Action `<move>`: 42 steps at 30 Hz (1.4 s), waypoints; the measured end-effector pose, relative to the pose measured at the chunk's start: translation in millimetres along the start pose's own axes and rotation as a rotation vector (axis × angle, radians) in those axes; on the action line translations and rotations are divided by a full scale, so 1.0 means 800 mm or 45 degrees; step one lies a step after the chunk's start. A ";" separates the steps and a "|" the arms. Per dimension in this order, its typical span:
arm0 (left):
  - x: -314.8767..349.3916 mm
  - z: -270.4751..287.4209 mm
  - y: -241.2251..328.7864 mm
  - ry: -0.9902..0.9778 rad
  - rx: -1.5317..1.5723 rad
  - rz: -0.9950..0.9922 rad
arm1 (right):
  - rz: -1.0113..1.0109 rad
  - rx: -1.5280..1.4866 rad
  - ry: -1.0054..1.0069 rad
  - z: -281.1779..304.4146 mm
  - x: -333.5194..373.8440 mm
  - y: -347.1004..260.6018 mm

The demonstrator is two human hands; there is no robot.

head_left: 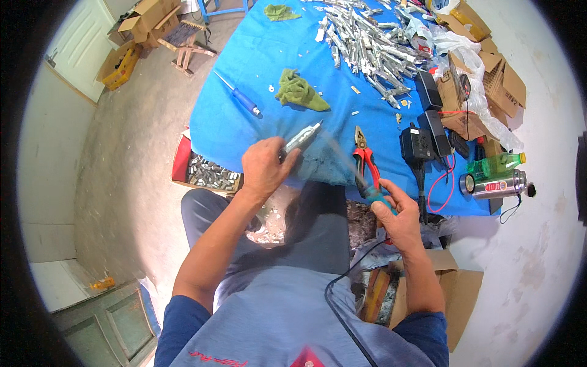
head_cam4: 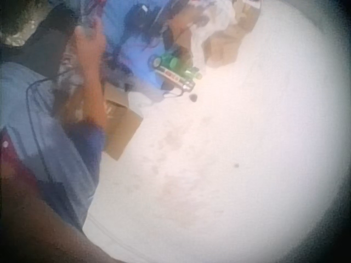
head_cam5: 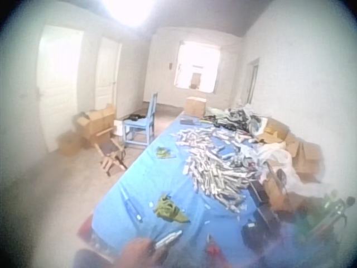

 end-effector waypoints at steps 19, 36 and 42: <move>0.042 0.024 0.066 0.047 0.455 0.138 | 0.034 -0.966 -0.180 -0.167 -0.081 -0.033; 0.014 0.062 0.013 -0.266 0.228 0.027 | 0.136 0.297 -1.113 -0.117 -0.150 -0.094; 0.009 0.061 0.003 -0.287 0.140 -0.005 | 0.261 0.651 -1.235 -0.128 -0.172 -0.115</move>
Point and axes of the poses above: each hand's wrist, its own x-axis away from the middle knuckle, its own z-axis out of the back of the hand, y = z × x, the point moved 4 cm from there along -x, towards the middle knuckle, and after that the axes turned 13 degrees about -z, right-handed, at the moved point
